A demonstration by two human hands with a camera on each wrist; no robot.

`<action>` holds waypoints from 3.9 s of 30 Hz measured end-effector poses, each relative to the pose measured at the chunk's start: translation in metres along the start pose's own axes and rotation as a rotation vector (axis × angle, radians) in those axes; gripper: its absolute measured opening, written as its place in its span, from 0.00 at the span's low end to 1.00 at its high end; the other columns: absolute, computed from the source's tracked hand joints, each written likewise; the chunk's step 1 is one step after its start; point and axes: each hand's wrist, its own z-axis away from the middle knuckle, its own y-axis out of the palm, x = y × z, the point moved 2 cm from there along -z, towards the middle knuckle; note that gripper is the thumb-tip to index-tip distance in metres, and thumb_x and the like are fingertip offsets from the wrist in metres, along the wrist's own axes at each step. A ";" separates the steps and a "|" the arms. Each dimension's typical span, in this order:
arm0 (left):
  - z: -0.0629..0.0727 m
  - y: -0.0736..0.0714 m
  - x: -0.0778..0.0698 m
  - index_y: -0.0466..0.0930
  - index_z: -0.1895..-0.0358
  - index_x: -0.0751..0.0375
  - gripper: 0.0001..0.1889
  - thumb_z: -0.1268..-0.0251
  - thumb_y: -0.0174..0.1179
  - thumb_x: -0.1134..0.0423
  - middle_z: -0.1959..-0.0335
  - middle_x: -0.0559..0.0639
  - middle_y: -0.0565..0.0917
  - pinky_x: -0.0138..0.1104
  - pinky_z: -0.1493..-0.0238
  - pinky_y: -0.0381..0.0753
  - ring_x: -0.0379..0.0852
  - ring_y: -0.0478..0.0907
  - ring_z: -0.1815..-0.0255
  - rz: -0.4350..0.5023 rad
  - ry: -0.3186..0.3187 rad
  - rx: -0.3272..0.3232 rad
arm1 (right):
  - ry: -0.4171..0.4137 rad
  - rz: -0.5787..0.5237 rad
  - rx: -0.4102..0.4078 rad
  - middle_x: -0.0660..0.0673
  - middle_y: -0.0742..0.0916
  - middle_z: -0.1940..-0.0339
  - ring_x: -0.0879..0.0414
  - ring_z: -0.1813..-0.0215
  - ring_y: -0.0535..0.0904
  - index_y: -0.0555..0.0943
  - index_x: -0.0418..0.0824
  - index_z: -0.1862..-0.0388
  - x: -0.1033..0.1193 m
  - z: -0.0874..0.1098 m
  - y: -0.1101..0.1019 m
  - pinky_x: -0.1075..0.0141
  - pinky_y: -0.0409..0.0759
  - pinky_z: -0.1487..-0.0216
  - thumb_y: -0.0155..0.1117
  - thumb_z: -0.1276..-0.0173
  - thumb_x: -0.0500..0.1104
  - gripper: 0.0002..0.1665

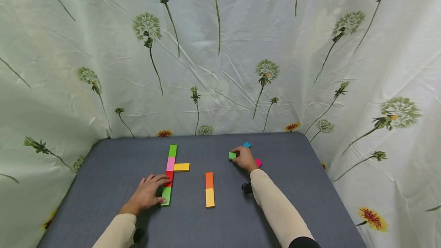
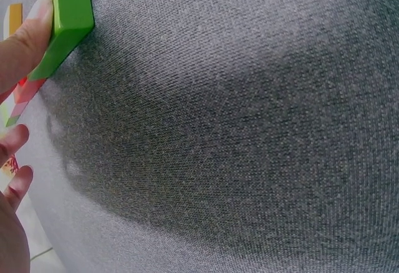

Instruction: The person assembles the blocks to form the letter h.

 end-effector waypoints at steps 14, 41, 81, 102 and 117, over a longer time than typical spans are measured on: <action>-0.002 0.001 -0.001 0.79 0.42 0.55 0.37 0.63 0.79 0.52 0.40 0.54 0.76 0.53 0.47 0.66 0.56 0.69 0.42 0.003 0.021 -0.033 | -0.080 -0.010 0.116 0.44 0.84 0.65 0.55 0.64 0.76 0.84 0.34 0.53 0.042 -0.001 0.030 0.62 0.77 0.62 0.69 0.44 0.30 0.18; -0.001 0.003 0.003 0.78 0.39 0.55 0.40 0.63 0.78 0.51 0.37 0.55 0.73 0.54 0.44 0.65 0.57 0.66 0.41 -0.008 -0.007 0.026 | -0.033 -0.073 0.177 0.48 0.82 0.67 0.58 0.67 0.73 0.85 0.38 0.55 0.086 -0.002 0.082 0.66 0.74 0.65 0.70 0.45 0.30 0.17; -0.001 0.000 0.005 0.77 0.38 0.54 0.40 0.62 0.78 0.51 0.37 0.54 0.73 0.54 0.44 0.64 0.56 0.67 0.41 0.017 0.007 0.022 | -0.078 0.042 0.172 0.46 0.83 0.59 0.56 0.62 0.77 0.86 0.38 0.53 0.100 -0.007 0.110 0.66 0.77 0.61 0.72 0.43 0.31 0.17; -0.004 0.002 0.003 0.76 0.37 0.54 0.40 0.62 0.78 0.51 0.36 0.55 0.72 0.56 0.43 0.63 0.57 0.66 0.41 0.002 0.020 0.039 | -0.090 -0.051 0.146 0.42 0.80 0.51 0.48 0.49 0.77 0.82 0.39 0.47 0.074 -0.010 0.065 0.56 0.75 0.50 0.74 0.43 0.37 0.23; -0.003 0.000 0.001 0.76 0.38 0.55 0.41 0.63 0.78 0.50 0.37 0.55 0.73 0.56 0.44 0.65 0.58 0.67 0.42 -0.025 0.021 0.047 | -0.028 -0.045 -0.058 0.38 0.81 0.52 0.42 0.48 0.77 0.81 0.34 0.48 -0.011 0.013 -0.011 0.51 0.75 0.47 0.73 0.44 0.33 0.23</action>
